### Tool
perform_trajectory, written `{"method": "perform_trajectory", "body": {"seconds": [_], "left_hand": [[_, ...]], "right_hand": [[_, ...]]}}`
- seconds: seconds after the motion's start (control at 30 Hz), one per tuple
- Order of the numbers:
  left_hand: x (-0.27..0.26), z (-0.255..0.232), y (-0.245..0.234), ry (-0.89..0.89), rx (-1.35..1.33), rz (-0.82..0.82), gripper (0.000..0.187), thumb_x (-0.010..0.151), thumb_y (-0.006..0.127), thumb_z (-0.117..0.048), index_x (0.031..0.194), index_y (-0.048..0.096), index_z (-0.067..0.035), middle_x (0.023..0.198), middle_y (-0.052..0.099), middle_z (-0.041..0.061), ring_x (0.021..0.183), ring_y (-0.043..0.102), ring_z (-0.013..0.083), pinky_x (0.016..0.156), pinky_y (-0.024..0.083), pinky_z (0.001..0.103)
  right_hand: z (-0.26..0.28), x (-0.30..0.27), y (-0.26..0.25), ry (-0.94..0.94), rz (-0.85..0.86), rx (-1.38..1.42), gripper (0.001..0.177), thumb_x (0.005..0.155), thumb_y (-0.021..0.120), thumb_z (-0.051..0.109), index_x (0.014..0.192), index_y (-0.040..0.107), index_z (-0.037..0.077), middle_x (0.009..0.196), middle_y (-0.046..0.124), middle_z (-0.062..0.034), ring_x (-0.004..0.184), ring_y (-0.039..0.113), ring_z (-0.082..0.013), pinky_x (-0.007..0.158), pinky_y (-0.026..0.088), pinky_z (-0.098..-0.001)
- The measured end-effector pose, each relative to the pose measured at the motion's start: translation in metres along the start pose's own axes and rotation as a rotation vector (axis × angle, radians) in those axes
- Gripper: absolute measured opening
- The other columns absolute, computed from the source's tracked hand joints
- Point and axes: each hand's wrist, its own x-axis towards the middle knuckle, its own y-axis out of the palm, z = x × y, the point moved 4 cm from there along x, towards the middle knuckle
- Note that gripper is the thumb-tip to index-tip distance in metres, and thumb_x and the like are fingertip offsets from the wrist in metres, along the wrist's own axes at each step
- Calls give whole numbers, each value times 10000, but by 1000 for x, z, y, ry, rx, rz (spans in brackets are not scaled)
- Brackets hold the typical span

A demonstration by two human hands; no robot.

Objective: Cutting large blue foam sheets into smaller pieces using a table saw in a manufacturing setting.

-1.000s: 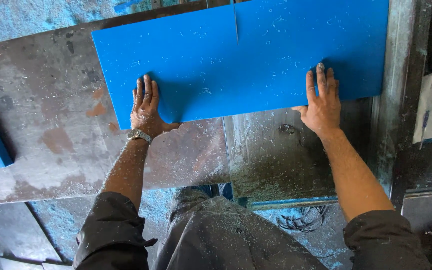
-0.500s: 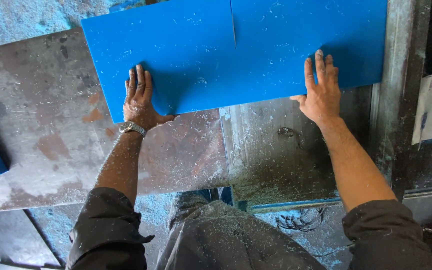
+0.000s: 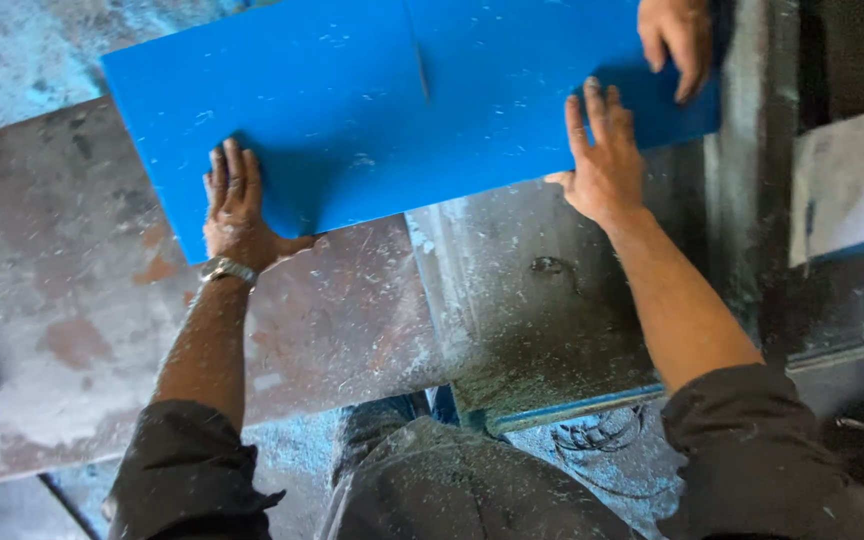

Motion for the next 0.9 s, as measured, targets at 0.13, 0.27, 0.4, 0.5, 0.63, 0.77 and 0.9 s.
{"method": "perform_trajectory", "body": {"seconds": [0.13, 0.27, 0.4, 0.5, 0.63, 0.77, 0.9], "left_hand": [[5, 4, 0, -9, 18, -8, 1555, 454, 926, -725, 1615, 301, 99, 1723, 145, 289, 1598, 125, 446, 1278, 197, 586], [8, 7, -2, -15, 17, -34, 1542, 481, 922, -734, 1621, 300, 98, 1728, 151, 288, 1605, 131, 443, 1283, 202, 584], [16, 6, -4, -41, 38, -1, 1561, 453, 927, -722, 1618, 286, 95, 1723, 146, 285, 1598, 122, 436, 1277, 201, 579], [20, 7, -7, -61, 96, 41, 1596, 432, 937, -748, 1593, 260, 111, 1689, 129, 304, 1563, 104, 447, 1254, 200, 592], [24, 11, -5, -48, 71, 9, 1622, 426, 941, -747, 1642, 222, 51, 1724, 122, 249, 1602, 98, 410, 1286, 199, 586], [33, 14, 1, -29, 33, -22, 1644, 418, 935, -775, 1647, 188, 22, 1717, 112, 246, 1586, 106, 406, 1288, 194, 580], [38, 17, 3, -14, 26, -46, 1647, 440, 939, -795, 1646, 175, 24, 1714, 110, 242, 1586, 105, 417, 1284, 188, 589]], "right_hand": [[2, 2, 0, -16, -52, 53, 1181, 783, 922, 370, 1684, 226, 60, 1719, 163, -244, 1556, 214, -497, 1251, 272, -616], [-2, 8, 10, -26, -73, -19, 1145, 829, 916, 321, 1715, 230, 81, 1753, 155, -208, 1581, 215, -469, 1264, 274, -589], [-4, 14, 4, -46, -54, 28, 1150, 812, 922, 340, 1696, 244, 51, 1741, 155, -227, 1570, 214, -488, 1267, 271, -603], [-4, 21, 2, -38, -43, 34, 1163, 776, 924, 354, 1691, 276, 41, 1720, 171, -246, 1546, 219, -500, 1242, 259, -599], [-10, 21, -2, -82, -88, 44, 1124, 830, 930, 395, 1682, 311, 4, 1737, 200, -256, 1584, 243, -517, 1286, 270, -602], [-13, 25, -5, -102, -102, 39, 1112, 849, 928, 417, 1665, 308, -19, 1718, 211, -277, 1591, 258, -526, 1300, 276, -612], [-19, 29, 1, -121, -108, 14, 1101, 865, 924, 427, 1667, 314, -16, 1713, 216, -273, 1596, 255, -527, 1313, 277, -603]]}}
